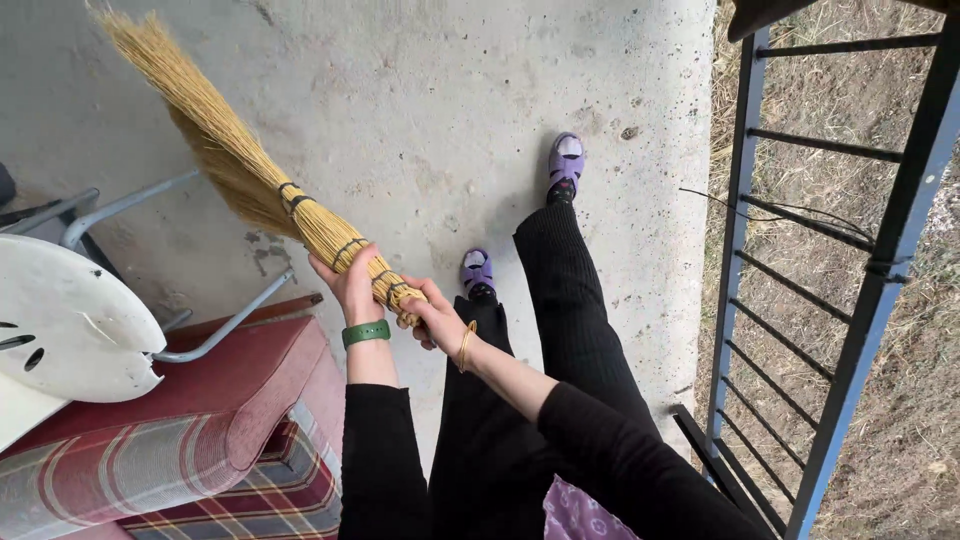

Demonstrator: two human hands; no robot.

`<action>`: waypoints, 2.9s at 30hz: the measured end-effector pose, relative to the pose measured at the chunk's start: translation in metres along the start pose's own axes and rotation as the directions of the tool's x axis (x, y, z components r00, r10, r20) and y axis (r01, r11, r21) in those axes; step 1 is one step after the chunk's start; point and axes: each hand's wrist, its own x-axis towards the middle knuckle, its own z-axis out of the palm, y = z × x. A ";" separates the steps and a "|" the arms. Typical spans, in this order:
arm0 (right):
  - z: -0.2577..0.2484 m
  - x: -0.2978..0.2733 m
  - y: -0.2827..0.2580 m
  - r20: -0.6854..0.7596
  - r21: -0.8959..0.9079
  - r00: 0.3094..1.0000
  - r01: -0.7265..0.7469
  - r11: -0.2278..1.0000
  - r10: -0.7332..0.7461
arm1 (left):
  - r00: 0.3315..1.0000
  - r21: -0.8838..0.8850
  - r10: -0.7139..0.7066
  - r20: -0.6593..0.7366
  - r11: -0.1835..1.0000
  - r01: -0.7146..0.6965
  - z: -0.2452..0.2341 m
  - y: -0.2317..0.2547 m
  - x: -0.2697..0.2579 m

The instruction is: Sweeping the floor and tidying items on an outdoor balcony.

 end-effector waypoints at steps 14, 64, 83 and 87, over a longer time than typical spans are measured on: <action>-0.239 0.020 -0.246 -0.524 0.003 0.834 0.207 0.978 -0.175 | 0.873 0.272 -0.237 0.426 0.954 0.125 0.405 -0.099 0.012; 0.119 0.044 -0.246 -0.531 -0.272 0.631 0.505 0.819 -0.565 | 0.684 0.266 -0.330 0.651 0.943 0.202 0.268 0.228 0.049; -0.079 0.052 -0.360 -0.581 -0.277 0.750 0.182 0.944 -0.315 | 0.880 0.279 -0.424 0.212 0.890 0.362 0.401 0.072 0.055; -0.188 -0.001 -0.421 -0.664 -0.228 0.650 0.295 0.928 -0.370 | 0.826 0.241 -0.456 0.332 0.887 0.393 0.538 0.021 -0.018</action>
